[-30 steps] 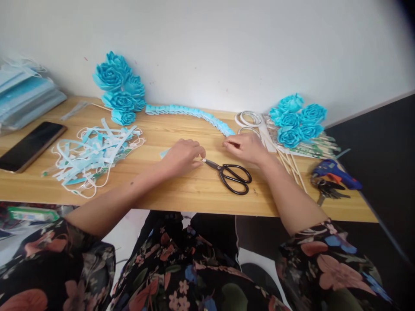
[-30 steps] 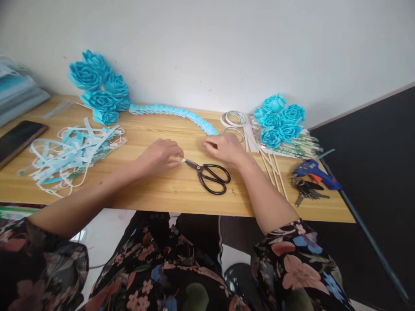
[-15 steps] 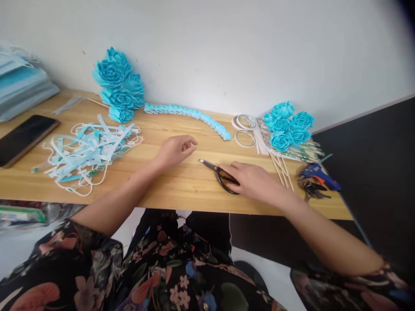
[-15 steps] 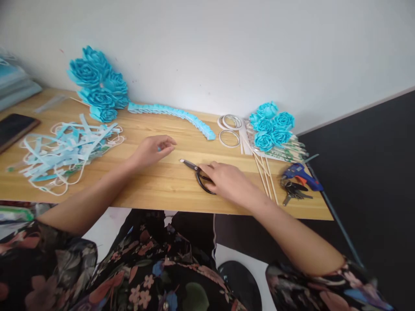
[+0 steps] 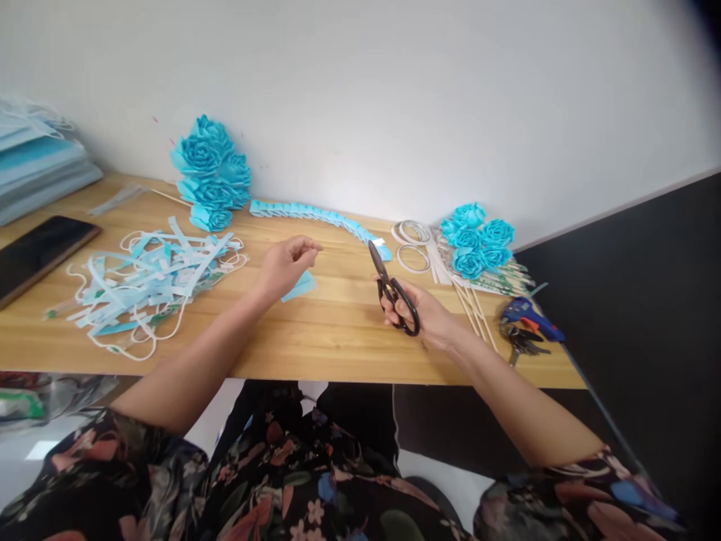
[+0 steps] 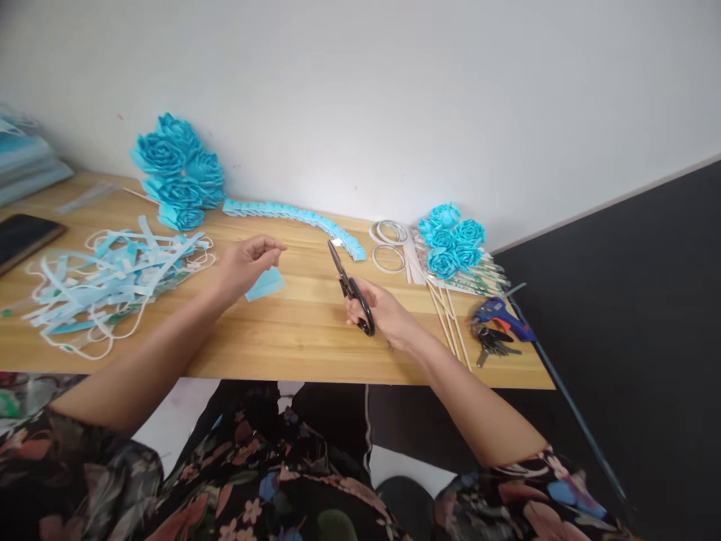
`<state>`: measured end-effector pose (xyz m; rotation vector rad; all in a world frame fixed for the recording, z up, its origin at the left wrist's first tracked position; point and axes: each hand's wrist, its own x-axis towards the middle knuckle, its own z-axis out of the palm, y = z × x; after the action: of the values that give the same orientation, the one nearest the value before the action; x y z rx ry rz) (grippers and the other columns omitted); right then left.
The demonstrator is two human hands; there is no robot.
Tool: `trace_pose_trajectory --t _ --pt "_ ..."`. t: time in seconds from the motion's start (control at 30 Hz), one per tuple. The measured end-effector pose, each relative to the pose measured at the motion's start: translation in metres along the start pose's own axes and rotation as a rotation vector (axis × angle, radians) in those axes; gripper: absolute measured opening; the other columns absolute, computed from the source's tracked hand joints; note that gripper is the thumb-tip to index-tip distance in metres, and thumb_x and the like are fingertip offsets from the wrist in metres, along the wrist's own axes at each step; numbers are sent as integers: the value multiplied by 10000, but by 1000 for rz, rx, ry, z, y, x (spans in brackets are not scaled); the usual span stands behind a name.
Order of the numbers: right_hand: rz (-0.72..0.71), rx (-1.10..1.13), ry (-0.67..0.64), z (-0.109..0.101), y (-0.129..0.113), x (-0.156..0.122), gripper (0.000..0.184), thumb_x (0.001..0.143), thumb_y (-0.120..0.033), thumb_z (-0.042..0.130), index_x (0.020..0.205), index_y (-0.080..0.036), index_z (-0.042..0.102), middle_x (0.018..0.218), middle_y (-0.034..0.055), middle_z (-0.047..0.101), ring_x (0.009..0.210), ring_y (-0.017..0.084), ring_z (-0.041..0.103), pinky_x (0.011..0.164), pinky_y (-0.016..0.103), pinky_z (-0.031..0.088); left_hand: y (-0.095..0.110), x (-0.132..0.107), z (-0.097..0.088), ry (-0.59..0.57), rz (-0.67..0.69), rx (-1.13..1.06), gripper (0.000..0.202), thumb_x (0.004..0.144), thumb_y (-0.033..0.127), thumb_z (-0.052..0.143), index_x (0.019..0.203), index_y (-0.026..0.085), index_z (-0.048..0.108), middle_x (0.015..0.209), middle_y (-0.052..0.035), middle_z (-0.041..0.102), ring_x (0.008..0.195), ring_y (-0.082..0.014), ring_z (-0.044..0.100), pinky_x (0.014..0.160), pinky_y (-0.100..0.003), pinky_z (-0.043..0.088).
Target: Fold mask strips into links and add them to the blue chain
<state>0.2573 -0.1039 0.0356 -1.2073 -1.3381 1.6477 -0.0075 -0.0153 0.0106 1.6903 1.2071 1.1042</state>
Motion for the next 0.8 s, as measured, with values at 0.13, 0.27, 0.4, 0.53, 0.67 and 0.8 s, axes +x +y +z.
trace_pose_trajectory --t 0.13,0.27,0.4,0.53,0.67,0.8 --pt "-115 -142 -81 5 0 8 677 827 -673 602 1339 -236 530 789 -23 476 685 122 463 862 377 504 2 -1 0 -3 -8 4 210 782 312 549 881 168 665 639 19 568 550 -96 459 518 -213 350" --pt "-113 -342 -136 -3 -8 18 654 838 -626 619 1332 -202 558 816 6 526 679 129 462 745 326 492 4 -2 -1 -7 -2 -25 240 800 327 545 923 162 668 640 21 555 556 -98 456 521 -216 353" --pt "-24 -397 -154 -14 -14 26 569 865 -553 599 1302 -187 612 824 31 587 572 102 426 535 254 406 10 -4 -2 6 -4 -31 243 811 341 565 929 159 673 634 24 552 549 -93 438 522 -216 350" --pt "19 -474 -173 -15 -18 31 491 878 -493 611 1277 -209 653 761 12 629 552 105 480 561 251 441 15 -5 -2 -2 33 22 230 815 347 598 911 161 694 656 14 589 577 -99 478 561 -224 396" --pt "-6 -623 -178 -11 -22 33 545 828 -473 685 1332 -272 636 1084 39 717 902 206 667 806 325 524 17 -8 1 -66 117 47 228 800 354 659 919 168 715 712 -7 639 637 -110 530 628 -236 443" --pt "-2 -691 -185 -10 -21 34 517 819 -478 686 1310 -320 653 1134 25 724 1003 254 675 852 374 538 18 -11 2 -150 185 36 199 800 344 685 866 159 716 737 -24 648 666 -114 555 664 -250 459"
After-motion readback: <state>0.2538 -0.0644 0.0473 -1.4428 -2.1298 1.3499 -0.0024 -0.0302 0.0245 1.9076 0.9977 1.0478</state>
